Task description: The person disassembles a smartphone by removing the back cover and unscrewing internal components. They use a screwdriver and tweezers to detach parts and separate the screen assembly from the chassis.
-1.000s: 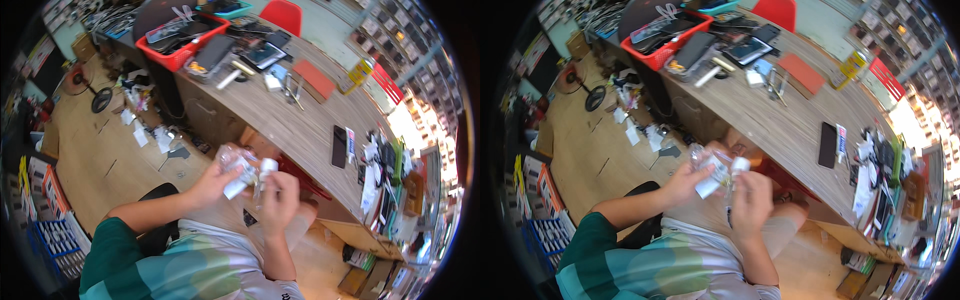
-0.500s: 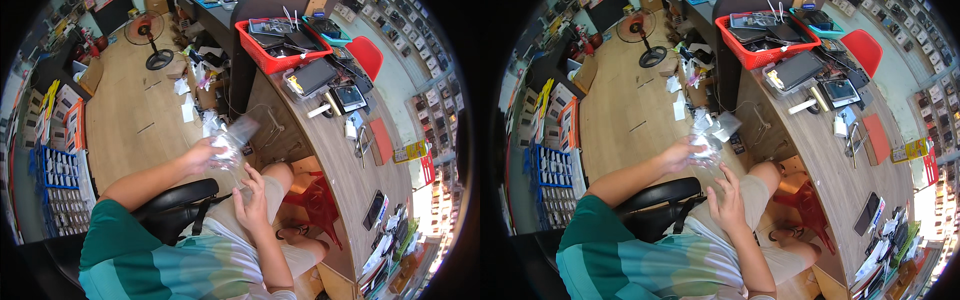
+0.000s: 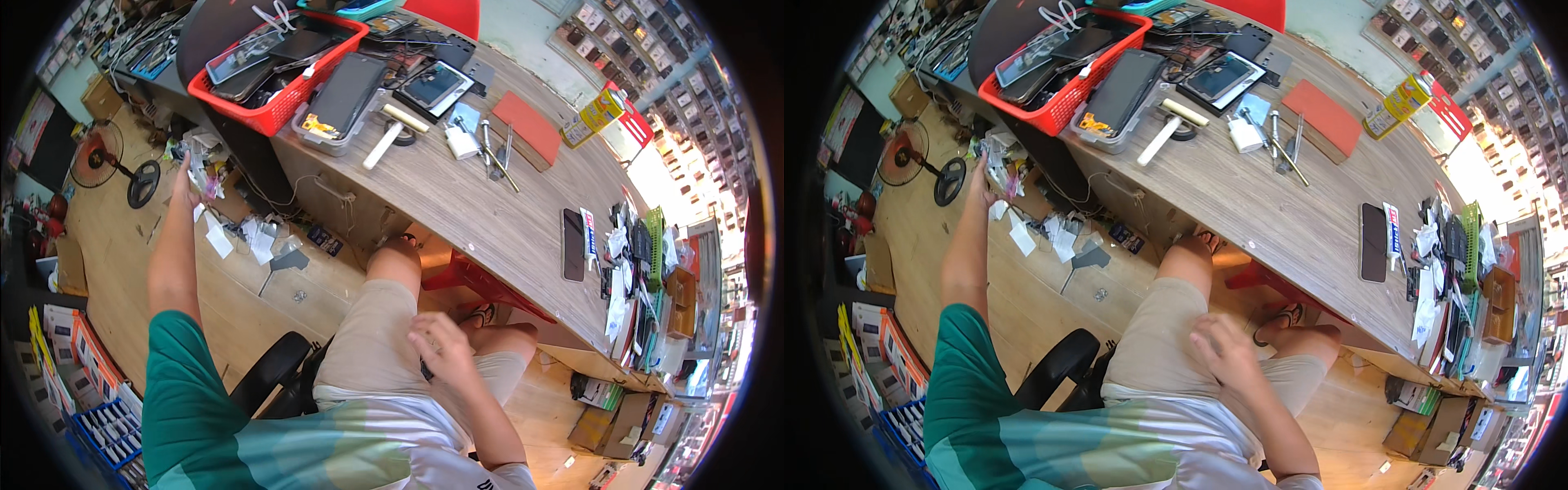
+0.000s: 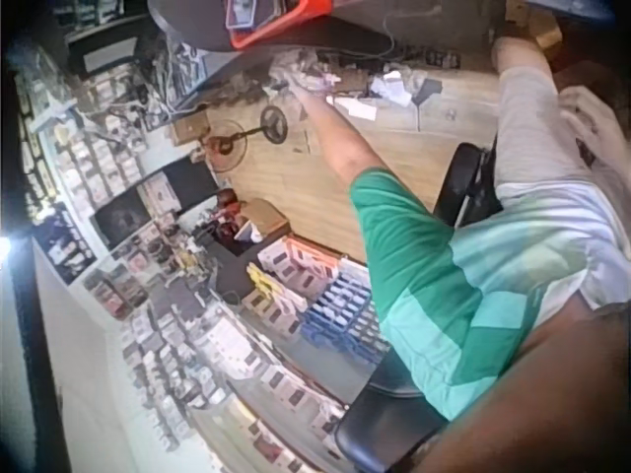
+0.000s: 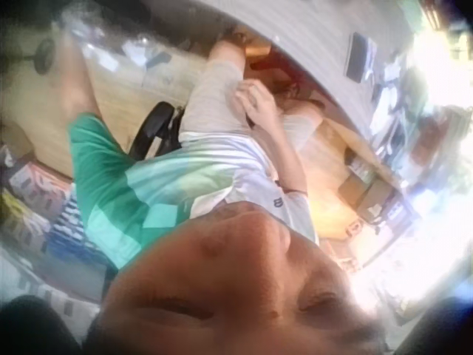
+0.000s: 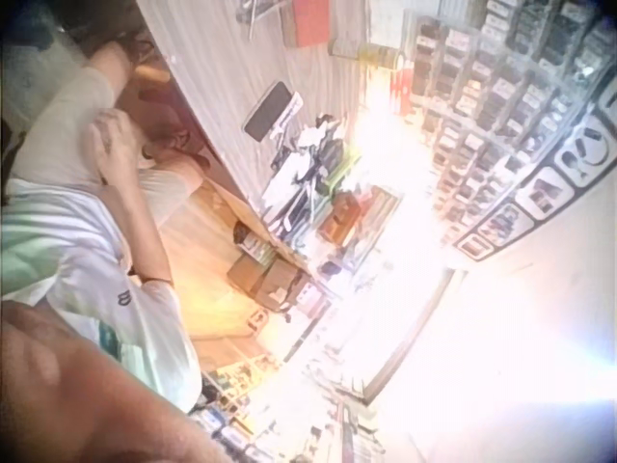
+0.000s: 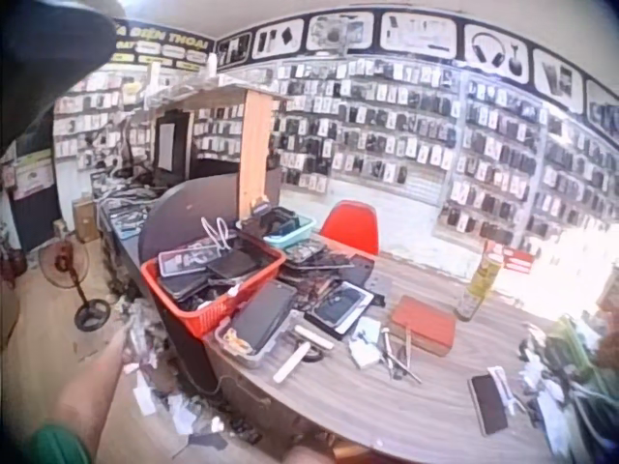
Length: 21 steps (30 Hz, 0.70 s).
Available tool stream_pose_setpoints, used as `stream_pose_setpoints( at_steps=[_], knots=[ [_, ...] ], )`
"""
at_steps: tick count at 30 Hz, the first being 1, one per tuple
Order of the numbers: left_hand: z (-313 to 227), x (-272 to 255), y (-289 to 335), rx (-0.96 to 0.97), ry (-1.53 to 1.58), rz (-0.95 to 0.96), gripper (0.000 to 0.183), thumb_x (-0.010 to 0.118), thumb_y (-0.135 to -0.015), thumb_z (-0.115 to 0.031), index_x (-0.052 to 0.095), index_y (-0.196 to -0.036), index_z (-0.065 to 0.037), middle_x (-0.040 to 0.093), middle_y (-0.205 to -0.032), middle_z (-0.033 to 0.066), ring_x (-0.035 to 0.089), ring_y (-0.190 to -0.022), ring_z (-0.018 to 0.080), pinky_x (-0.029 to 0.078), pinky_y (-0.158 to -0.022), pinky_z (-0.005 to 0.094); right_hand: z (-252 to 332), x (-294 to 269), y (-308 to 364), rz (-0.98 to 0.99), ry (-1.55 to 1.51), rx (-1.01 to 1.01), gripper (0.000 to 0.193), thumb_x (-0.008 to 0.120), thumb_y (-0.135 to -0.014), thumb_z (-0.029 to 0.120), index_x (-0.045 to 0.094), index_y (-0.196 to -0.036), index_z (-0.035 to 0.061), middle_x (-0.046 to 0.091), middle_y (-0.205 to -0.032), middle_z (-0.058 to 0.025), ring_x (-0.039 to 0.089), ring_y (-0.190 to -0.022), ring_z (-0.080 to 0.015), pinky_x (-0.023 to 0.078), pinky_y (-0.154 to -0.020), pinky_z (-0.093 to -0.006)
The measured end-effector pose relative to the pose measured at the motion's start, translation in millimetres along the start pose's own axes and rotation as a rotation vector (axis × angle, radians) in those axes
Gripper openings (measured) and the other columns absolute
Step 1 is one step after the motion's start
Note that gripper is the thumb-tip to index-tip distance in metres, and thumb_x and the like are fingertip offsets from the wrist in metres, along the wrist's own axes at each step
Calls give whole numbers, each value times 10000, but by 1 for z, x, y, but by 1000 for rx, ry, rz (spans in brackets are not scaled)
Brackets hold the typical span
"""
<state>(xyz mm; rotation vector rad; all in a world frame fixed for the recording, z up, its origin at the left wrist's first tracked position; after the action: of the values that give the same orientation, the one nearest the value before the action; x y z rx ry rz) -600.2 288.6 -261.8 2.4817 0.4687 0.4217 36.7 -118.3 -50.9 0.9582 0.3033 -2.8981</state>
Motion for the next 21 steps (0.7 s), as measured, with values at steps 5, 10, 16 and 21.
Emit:
stream_pose_setpoints(
  at_steps=[5,10,16,21],
  knots=[
    [89,19,46,-58,-384,-56,1108,848,-902,-685,389,-1749,-136,392,-1790,246,343,-1601,599,248,-1204,888,49,-91,-110,-392,150,-142,181,834,-971,72,735,-1100,-6,757,-1136,-204,731,-1000,-384,587,-868,-449],
    [177,67,123,-160,-747,261,795,780,-1013,-584,573,-1612,-103,559,-1617,166,541,-1480,428,475,-1137,717,33,-110,-230,-482,596,-103,400,866,-957,294,760,-1203,-2,737,-1188,-193,688,-1150,-400,581,-983,-496],
    [187,118,227,63,-1150,620,646,737,-1080,-370,622,-1585,17,740,-1444,118,705,-1205,214,577,-979,385,-13,-73,-293,-430,818,22,199,681,-940,141,840,-961,24,796,-1022,-203,766,-989,-335,605,-821,-501],
    [184,171,258,116,-1357,699,600,745,-1086,-337,624,-1586,-28,749,-1393,108,700,-1140,204,564,-918,364,5,-126,-218,-586,368,-38,198,716,-924,174,842,-846,42,818,-922,-183,786,-810,-381,623,-747,-505]
  ],
)
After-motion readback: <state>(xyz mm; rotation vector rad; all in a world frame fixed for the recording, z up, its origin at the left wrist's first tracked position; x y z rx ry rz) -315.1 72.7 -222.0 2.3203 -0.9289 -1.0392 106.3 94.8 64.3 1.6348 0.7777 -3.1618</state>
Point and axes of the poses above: each hand's wrist, its own y-axis away from the middle knuckle, its own x-axis out of the palm, z = x × y, the point moved 9 cm from there along -y, towards the middle knuckle
